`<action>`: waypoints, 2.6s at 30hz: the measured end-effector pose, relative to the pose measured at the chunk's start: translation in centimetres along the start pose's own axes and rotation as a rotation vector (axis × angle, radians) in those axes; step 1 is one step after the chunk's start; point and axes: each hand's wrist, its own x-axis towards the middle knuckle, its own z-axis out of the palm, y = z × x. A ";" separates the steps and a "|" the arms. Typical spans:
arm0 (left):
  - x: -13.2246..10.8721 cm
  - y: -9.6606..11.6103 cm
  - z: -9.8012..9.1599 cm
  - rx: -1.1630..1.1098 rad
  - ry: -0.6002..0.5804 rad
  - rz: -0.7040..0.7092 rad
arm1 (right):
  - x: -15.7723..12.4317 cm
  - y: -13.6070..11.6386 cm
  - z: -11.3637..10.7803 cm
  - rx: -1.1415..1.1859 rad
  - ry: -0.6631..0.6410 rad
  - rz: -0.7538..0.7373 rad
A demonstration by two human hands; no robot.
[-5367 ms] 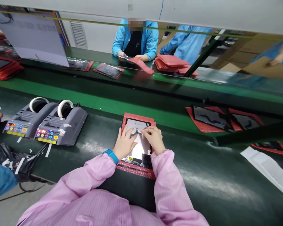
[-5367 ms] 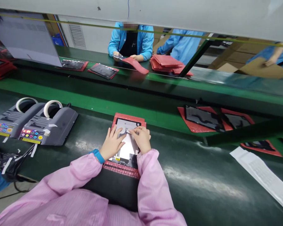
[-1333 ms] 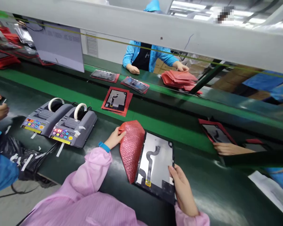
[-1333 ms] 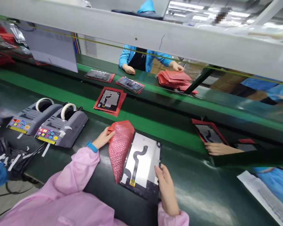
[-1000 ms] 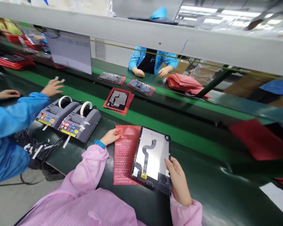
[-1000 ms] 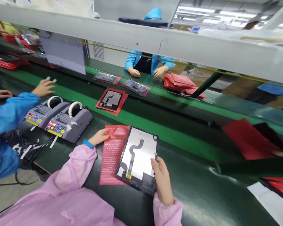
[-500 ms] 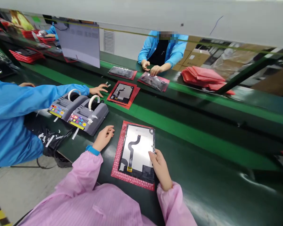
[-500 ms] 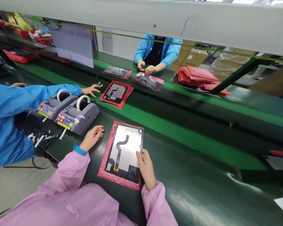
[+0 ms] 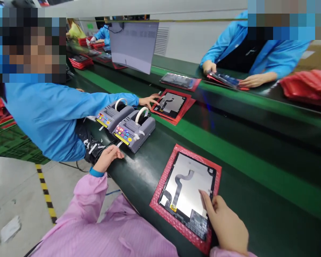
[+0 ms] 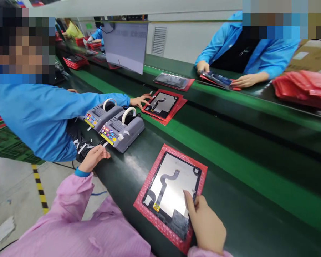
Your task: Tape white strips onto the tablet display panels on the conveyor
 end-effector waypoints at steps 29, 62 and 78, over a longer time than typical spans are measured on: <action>-1.8 1.2 16.7 0.606 -0.973 0.482 | -3.1 -5.2 -1.6 0.895 0.065 -0.547; -6.1 -5.1 19.1 1.150 -1.018 1.106 | 3.9 -6.3 1.3 0.447 0.086 -0.614; -4.5 -4.6 19.5 1.127 -1.149 1.078 | 3.7 -6.7 1.3 0.424 0.138 -0.566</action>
